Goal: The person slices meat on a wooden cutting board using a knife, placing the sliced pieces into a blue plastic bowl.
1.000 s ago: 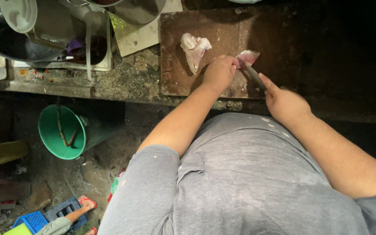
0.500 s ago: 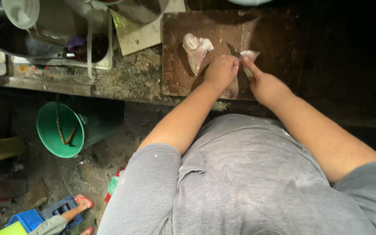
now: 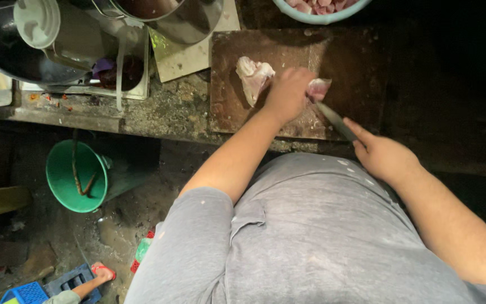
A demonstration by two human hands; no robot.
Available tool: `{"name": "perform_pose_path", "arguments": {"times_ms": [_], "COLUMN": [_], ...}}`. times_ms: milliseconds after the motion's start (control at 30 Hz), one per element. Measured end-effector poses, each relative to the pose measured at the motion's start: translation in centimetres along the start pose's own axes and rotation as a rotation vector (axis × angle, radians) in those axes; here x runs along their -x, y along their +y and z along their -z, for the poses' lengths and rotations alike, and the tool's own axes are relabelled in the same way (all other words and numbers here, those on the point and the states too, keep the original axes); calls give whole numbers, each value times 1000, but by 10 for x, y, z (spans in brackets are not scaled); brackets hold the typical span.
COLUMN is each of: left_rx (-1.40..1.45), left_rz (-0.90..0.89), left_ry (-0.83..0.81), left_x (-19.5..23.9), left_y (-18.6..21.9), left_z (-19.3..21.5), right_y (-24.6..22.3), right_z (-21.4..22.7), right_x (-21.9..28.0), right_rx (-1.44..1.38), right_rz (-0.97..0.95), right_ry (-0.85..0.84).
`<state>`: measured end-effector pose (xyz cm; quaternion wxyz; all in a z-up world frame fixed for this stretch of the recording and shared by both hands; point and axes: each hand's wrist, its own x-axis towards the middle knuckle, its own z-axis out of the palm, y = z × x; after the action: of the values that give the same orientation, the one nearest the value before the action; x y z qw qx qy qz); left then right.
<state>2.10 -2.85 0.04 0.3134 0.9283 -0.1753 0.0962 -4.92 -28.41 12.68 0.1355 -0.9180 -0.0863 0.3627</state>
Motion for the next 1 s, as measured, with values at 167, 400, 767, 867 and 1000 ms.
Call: {"name": "perform_pose_path", "arguments": {"times_ms": [167,400,767,867,1000], "left_rx": [28,131,196,176,203], "left_rz": [128,293,352,360,324], "left_ry": [-294,-158,-133,-136,-92], "left_x": [-13,13,7,8,8], "left_y": [3,4,4,2,0], "left_z": [-9,-19,-18,-19,-18], "right_y": [6,1,-12,-10,-10], "right_z": [-13,-11,-15,-18,-19], "right_x": [-6,-16,-22,-26,-32], "right_rx": [-44,-13,-58,-65,-40], "right_rz": [-62,-33,60,73,61], "right_ry": [93,164,151,148,92]}}
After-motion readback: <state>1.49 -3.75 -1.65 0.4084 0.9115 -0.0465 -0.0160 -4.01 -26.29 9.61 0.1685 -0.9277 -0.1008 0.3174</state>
